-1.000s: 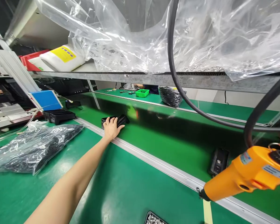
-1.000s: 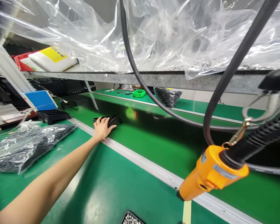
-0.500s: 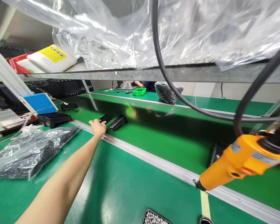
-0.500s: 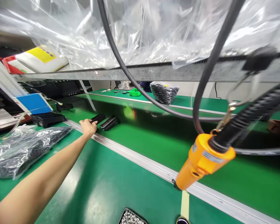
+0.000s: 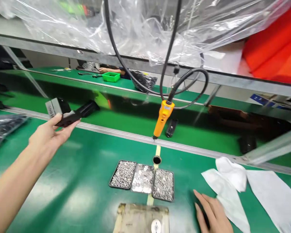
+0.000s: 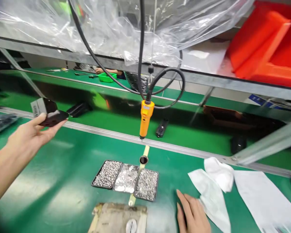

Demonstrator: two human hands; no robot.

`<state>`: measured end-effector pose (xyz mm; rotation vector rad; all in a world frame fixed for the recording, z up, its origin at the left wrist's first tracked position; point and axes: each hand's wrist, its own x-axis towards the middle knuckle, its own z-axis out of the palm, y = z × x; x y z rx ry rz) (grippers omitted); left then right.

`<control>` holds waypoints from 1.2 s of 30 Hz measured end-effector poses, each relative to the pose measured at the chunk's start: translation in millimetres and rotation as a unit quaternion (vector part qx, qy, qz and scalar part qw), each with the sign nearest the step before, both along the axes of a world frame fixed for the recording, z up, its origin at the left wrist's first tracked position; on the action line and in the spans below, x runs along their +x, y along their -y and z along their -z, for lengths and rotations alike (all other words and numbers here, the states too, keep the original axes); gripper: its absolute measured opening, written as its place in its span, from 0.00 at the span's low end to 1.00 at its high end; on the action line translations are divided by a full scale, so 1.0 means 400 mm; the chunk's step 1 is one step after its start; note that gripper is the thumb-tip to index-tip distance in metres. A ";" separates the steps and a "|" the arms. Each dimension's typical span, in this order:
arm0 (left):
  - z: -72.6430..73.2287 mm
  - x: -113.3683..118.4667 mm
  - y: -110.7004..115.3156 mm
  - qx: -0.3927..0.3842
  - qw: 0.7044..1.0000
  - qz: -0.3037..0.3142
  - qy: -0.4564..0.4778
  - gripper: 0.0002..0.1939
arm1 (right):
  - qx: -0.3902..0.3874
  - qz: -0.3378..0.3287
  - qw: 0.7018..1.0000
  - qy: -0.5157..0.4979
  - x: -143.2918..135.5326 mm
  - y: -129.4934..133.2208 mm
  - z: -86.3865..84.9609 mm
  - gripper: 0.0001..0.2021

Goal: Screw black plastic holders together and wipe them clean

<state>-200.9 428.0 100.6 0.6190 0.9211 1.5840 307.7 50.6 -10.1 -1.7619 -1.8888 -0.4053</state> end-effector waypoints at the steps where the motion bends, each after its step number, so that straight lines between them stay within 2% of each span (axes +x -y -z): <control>1: 0.004 0.035 0.053 -0.001 1.000 0.016 0.015 0.09 | -0.004 -0.007 1.000 -0.024 -0.006 0.003 -0.008 0.26; 4: 0.010 0.158 0.215 0.018 0.994 0.078 0.067 0.13 | -0.029 -0.019 0.990 -0.135 -0.044 -0.008 -0.049 0.16; 7: 0.014 0.278 0.350 0.009 0.988 0.098 0.122 0.17 | -0.059 -0.067 0.977 -0.192 -0.100 -0.051 -0.098 0.14; 9: 0.022 0.338 0.416 -0.040 0.978 0.113 0.169 0.20 | -0.078 -0.106 0.977 -0.167 -0.136 -0.091 -0.123 0.13; 12: 0.047 0.386 0.476 -0.072 0.967 0.133 0.204 0.18 | -0.105 -0.131 0.977 -0.128 -0.181 -0.151 -0.139 0.11; 18: 0.116 0.390 0.503 -0.058 0.969 0.179 0.163 0.13 | -0.109 -0.116 0.982 -0.106 -0.219 -0.207 -0.124 0.04; 21: 0.130 0.387 0.501 -0.043 0.966 0.207 0.149 0.14 | -0.099 -0.116 0.982 -0.112 -0.220 -0.212 -0.116 0.05; 24: 0.129 0.388 0.502 -0.028 0.965 0.219 0.143 0.15 | -0.092 -0.123 0.979 -0.131 -0.218 -0.210 -0.123 0.06; 29: 0.121 0.388 0.504 -0.021 0.965 0.227 0.128 0.15 | -0.090 -0.152 0.966 -0.190 -0.228 -0.153 -0.173 0.05; 32: 0.118 0.388 0.505 -0.015 0.965 0.230 0.128 0.14 | -0.105 -0.216 0.947 -0.213 -0.243 -0.092 -0.193 0.05; 36: 0.118 0.391 0.506 -0.015 0.965 0.235 0.115 0.15 | -0.100 -0.290 0.935 -0.179 -0.250 -0.043 -0.195 0.12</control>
